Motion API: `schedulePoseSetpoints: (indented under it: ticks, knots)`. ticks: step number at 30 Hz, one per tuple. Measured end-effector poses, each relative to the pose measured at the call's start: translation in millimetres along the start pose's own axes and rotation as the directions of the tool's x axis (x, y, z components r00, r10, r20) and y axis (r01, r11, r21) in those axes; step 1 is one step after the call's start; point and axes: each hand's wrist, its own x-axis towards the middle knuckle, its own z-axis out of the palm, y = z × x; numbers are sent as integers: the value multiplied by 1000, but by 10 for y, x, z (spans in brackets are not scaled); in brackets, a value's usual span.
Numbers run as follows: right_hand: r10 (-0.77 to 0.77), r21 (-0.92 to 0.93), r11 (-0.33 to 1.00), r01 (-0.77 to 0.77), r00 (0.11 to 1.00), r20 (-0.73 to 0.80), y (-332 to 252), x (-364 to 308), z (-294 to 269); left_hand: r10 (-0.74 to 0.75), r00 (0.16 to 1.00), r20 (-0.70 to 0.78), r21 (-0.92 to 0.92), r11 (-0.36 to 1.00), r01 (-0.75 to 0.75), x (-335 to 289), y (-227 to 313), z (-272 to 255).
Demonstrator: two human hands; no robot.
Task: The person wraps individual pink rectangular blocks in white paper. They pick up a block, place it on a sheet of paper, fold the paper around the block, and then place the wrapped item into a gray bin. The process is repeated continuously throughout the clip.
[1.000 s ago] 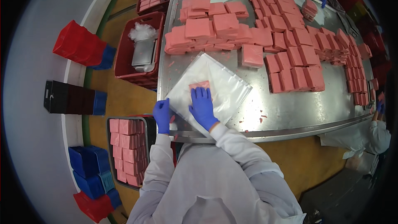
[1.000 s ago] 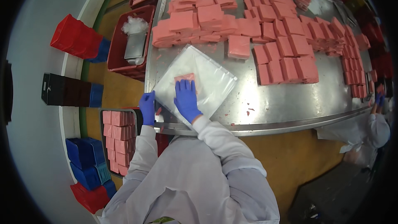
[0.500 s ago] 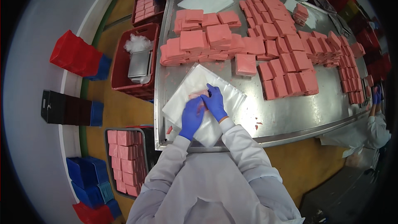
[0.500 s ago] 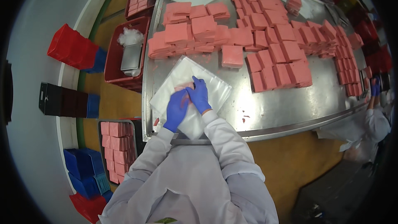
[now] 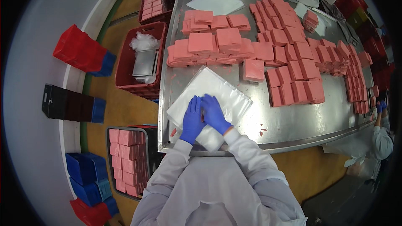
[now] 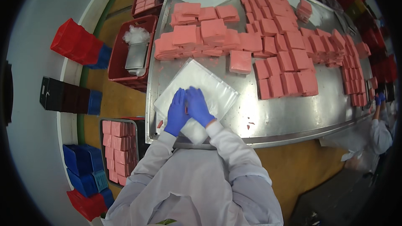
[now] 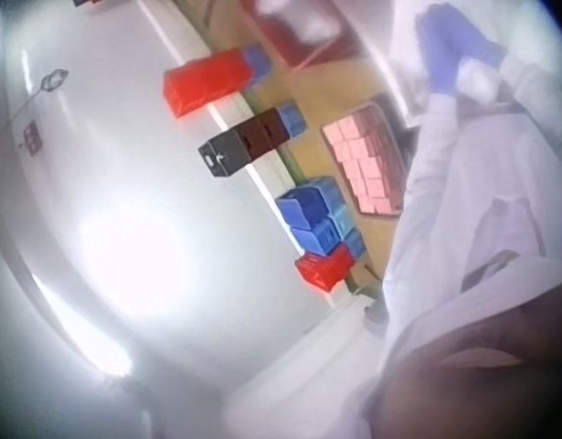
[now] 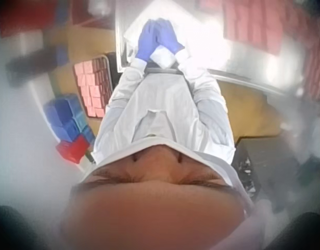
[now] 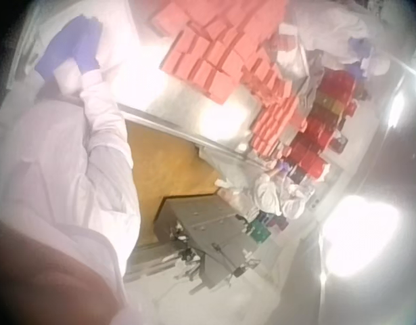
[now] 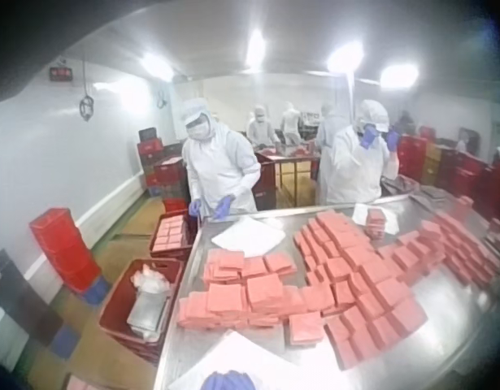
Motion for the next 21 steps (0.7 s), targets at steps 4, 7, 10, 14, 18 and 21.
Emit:
schedulePoseSetpoints:
  ticks: [4,7,10,14,18,21]
  knots:
    - [-83,-413,905,100,995,60,-301,4,-464,-5,862,507,-226,964,139,395,-213,-175]
    - [207,90,975,-201,976,-62,96,235,-650,61,995,85,-375,927,-25,1088,-375,41]
    - [606,325,794,-513,704,-371,616,480,-1001,-174,950,-261,-353,933,74,2134,-362,-152]
    - [739,636,627,-450,603,-301,1228,709,-1582,-474,811,343,-592,561,579,2814,-333,-329]
    - [532,-173,683,-710,646,-547,1286,641,-1688,-377,910,172,-760,537,366,2674,-173,-93]
    - [436,293,899,-325,723,-536,826,604,-1409,-391,910,136,-901,333,278,2030,-335,-54]
